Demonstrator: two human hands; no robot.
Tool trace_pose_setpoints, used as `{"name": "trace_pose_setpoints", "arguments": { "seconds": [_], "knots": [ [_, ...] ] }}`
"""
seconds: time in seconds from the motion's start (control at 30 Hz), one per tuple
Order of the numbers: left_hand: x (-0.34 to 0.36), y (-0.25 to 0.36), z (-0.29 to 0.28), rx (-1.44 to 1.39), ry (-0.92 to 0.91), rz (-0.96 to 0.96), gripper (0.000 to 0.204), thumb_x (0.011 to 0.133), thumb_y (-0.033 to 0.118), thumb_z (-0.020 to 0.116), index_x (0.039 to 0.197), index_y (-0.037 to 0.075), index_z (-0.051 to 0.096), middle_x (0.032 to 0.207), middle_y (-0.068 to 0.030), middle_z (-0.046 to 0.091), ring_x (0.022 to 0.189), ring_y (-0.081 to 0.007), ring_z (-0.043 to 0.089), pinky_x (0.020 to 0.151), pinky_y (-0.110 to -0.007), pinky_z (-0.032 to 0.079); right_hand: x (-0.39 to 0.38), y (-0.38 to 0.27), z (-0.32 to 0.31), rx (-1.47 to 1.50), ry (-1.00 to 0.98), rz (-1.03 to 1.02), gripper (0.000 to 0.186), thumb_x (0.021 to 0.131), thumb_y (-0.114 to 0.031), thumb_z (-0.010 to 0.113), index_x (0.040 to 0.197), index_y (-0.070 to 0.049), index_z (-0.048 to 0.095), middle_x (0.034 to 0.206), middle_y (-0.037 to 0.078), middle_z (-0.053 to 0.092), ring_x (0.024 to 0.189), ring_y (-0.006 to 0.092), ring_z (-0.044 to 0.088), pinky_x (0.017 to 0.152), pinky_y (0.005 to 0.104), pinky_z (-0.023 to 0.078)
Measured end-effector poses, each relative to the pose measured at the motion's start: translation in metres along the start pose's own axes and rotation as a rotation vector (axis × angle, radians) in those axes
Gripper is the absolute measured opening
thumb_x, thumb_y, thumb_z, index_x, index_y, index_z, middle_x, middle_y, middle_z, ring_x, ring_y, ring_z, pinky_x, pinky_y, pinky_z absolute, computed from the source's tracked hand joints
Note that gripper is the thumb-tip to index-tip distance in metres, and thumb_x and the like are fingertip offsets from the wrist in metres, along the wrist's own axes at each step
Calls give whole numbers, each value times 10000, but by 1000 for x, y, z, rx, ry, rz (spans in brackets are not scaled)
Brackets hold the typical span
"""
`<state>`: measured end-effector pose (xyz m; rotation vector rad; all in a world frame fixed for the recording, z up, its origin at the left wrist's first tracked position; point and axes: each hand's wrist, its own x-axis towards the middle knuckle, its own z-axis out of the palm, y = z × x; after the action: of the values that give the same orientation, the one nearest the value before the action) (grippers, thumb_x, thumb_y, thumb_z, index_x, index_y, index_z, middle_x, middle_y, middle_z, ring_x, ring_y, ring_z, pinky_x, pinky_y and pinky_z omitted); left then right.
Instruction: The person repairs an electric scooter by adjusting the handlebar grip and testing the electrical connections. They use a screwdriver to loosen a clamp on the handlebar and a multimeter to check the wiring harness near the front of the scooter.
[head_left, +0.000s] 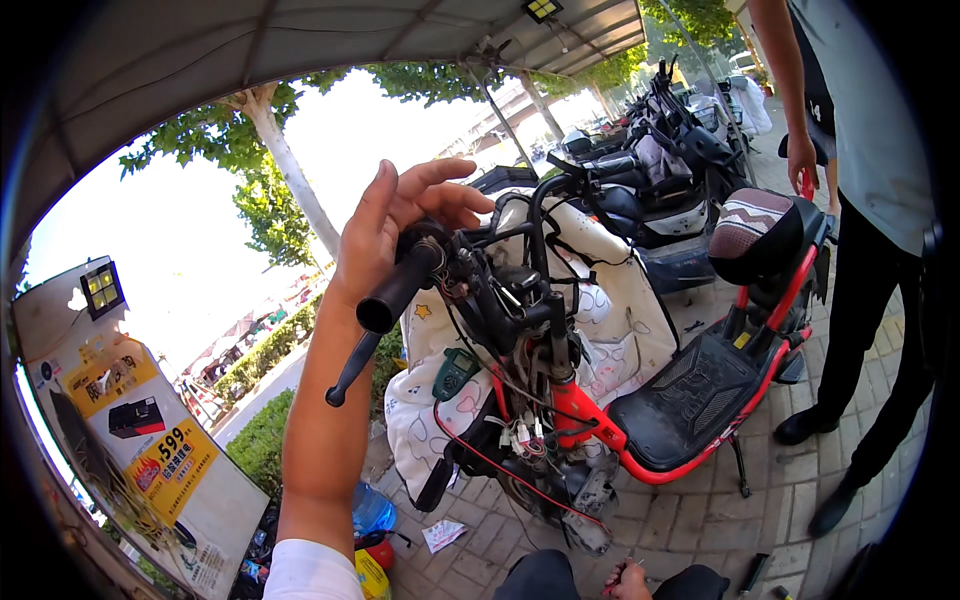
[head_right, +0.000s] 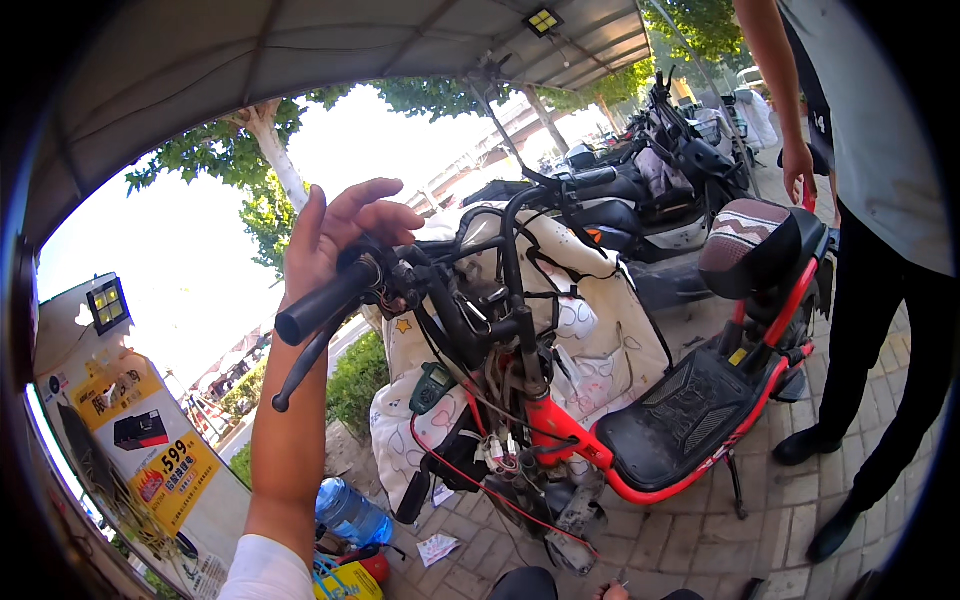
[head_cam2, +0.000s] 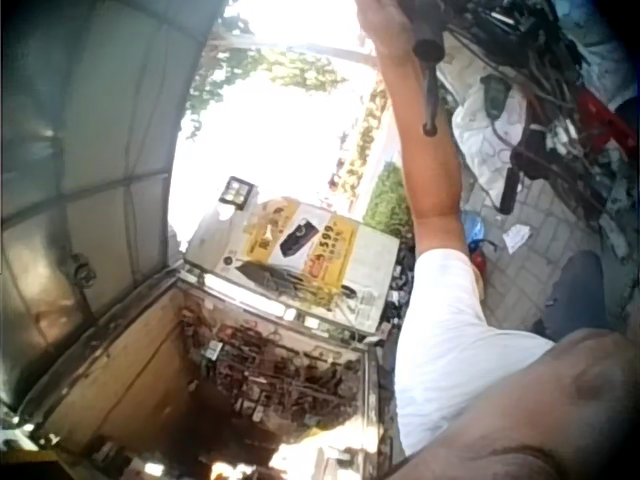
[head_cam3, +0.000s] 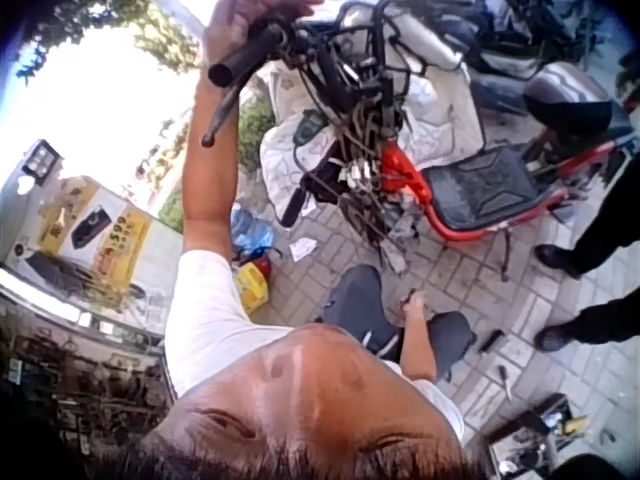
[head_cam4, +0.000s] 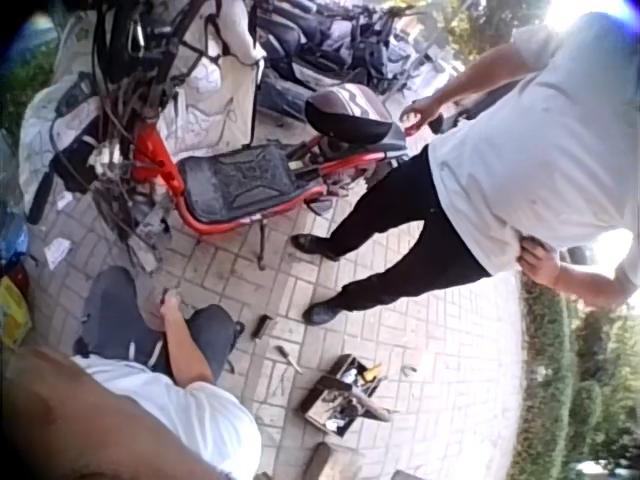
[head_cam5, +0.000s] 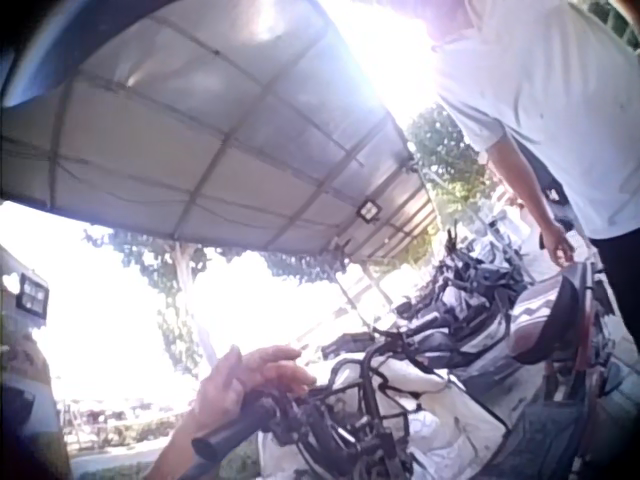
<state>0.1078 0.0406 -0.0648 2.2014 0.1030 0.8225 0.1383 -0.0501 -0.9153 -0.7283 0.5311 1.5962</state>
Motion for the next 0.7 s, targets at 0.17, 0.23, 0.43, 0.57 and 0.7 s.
{"name": "trace_pose_setpoints", "arguments": {
  "seconds": [0.17, 0.23, 0.43, 0.57, 0.7],
  "knots": [
    [-11, -2, -5, 1, 8, -47, 751, 977, 601, 198, 1314, -6, 483, 1071, -141, 640, 930, -183, 553, 856, -306, 470, -50, -41, 45, 122, 127, -118, 436, 1010, -381, 378, 742, -63, 511, 641, 64, 498, 528, 186, 426, 496, 329, 378],
    [-8, -2, -4, -6, 9, -40, 751, 976, 601, 196, 1311, -3, 491, 1066, -139, 643, 930, -183, 555, 857, -309, 470, -80, -65, 61, 163, 39, -214, 445, 1016, -363, 371, 774, -35, 550, 692, 88, 549, 564, 196, 471, 515, 330, 409],
    [-5, 1, -7, 32, -31, -1, 753, 976, 601, 195, 1298, 3, 520, 1067, -134, 653, 953, -177, 552, 878, -315, 459, -122, -131, 90, 322, -128, -320, 427, 1018, -355, 395, 837, -25, 597, 748, 102, 607, 635, 213, 558, 588, 336, 478],
    [-4, 0, -3, 48, -29, -3, 743, 979, 594, 200, 1299, 7, 522, 1073, -138, 651, 951, -172, 548, 899, -312, 447, -129, -146, 96, 332, -98, -375, 411, 1014, -344, 412, 835, -24, 598, 755, 93, 618, 682, 218, 599, 646, 346, 538],
    [-8, -4, -8, -34, -64, -4, 733, 988, 577, 200, 1292, -8, 518, 1081, -149, 645, 938, -184, 566, 860, -316, 489, -142, -140, 94, 330, -84, -379, 418, 1019, -334, 396, 849, -12, 600, 780, 98, 634, 712, 219, 627, 686, 348, 573]
  ]
}}
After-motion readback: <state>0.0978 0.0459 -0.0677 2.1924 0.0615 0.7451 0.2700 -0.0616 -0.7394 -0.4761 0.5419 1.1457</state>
